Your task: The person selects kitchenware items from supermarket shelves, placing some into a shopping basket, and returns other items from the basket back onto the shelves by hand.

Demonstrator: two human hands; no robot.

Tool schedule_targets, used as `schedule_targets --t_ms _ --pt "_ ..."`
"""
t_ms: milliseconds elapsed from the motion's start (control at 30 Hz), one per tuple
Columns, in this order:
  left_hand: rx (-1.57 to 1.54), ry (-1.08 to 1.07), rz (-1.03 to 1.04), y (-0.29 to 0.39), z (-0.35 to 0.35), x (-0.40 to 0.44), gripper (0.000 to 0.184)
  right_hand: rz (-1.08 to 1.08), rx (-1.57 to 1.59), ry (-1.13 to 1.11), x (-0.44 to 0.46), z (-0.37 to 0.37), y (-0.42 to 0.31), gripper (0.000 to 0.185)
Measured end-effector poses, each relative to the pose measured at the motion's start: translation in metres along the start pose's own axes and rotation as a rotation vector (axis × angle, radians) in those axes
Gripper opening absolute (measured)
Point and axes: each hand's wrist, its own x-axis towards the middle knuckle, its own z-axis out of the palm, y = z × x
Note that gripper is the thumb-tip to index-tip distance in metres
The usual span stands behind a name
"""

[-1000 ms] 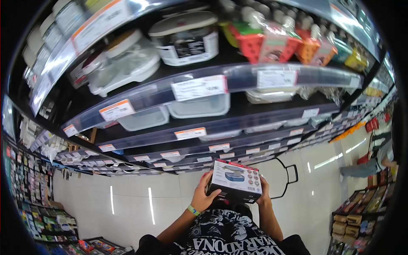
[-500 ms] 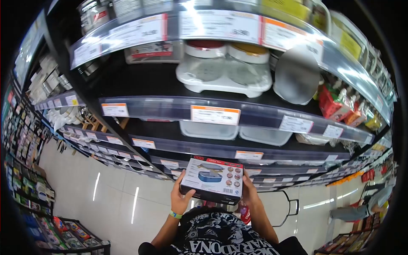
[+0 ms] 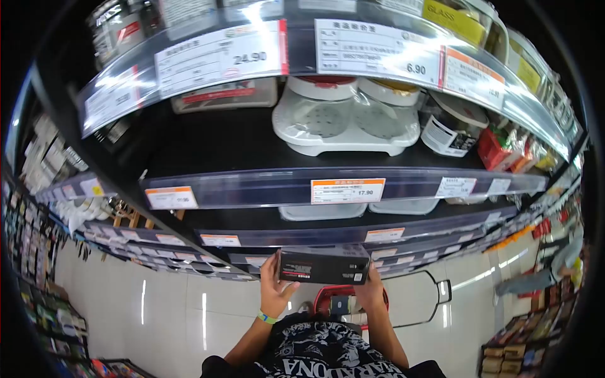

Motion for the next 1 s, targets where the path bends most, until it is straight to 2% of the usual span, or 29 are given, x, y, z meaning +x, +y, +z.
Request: schedule_targets --t_ms 33,67,167,200,300,333,433,533,633,667,767,800,900,933,1000 --pt "-0.04 -0.008 -0.038 0.004 0.001 0.003 0.087 -0.018 0.011 -0.012 -0.004 0.007 -0.003 0.052" --pt "-0.098 -0.017 -0.068 0.006 0.001 0.007 0.087 0.035 -0.072 0.146 -0.001 -0.012 0.007 0.047" --pt "-0.047 -0.057 0.001 -0.011 -0.01 0.018 0.086 -0.088 -0.064 0.156 -0.006 0.03 -0.009 0.049" --pt "-0.053 -0.048 -0.001 -0.013 -0.011 0.022 0.082 -0.118 -0.12 0.11 -0.004 0.033 -0.011 0.051" --pt "0.198 -0.21 0.015 -0.043 -0.036 0.043 0.078 -0.088 -0.497 0.054 0.018 0.012 0.003 0.059" --pt "0.121 -0.012 0.037 -0.028 -0.013 0.048 0.061 -0.093 -0.474 0.104 0.022 0.022 0.005 0.062" --pt "0.069 0.041 -0.008 -0.039 -0.022 0.059 0.055 -0.063 -0.539 0.107 0.028 0.014 0.016 0.059" --pt "0.085 0.029 -0.087 -0.057 -0.035 0.062 0.057 -0.089 -0.469 0.173 0.027 0.014 0.027 0.057" --pt "0.183 -0.06 -0.208 -0.094 -0.054 0.061 0.064 -0.141 -0.563 0.093 0.033 -0.005 0.039 0.058" --pt "0.227 -0.107 -0.256 -0.101 -0.056 0.061 0.068 -0.11 -0.553 0.129 0.033 -0.001 0.037 0.059" --pt "0.106 -0.077 -0.195 -0.115 -0.04 0.056 0.064 -0.031 -0.558 0.209 0.034 0.004 0.038 0.063" --pt "0.145 -0.086 -0.151 -0.117 -0.036 0.055 0.057 -0.015 -0.584 0.21 0.037 -0.004 0.041 0.064" --pt "0.341 -0.14 -0.187 -0.103 -0.04 0.056 0.052 0.136 -0.592 0.225 0.041 -0.014 0.05 0.065" --pt "0.475 -0.16 -0.229 -0.072 -0.035 0.058 0.049 0.206 -0.582 0.235 0.04 -0.015 0.053 0.065" --pt "0.621 -0.177 -0.146 -0.076 -0.039 0.057 0.049 0.201 -0.599 0.216 0.037 -0.005 0.06 0.064"
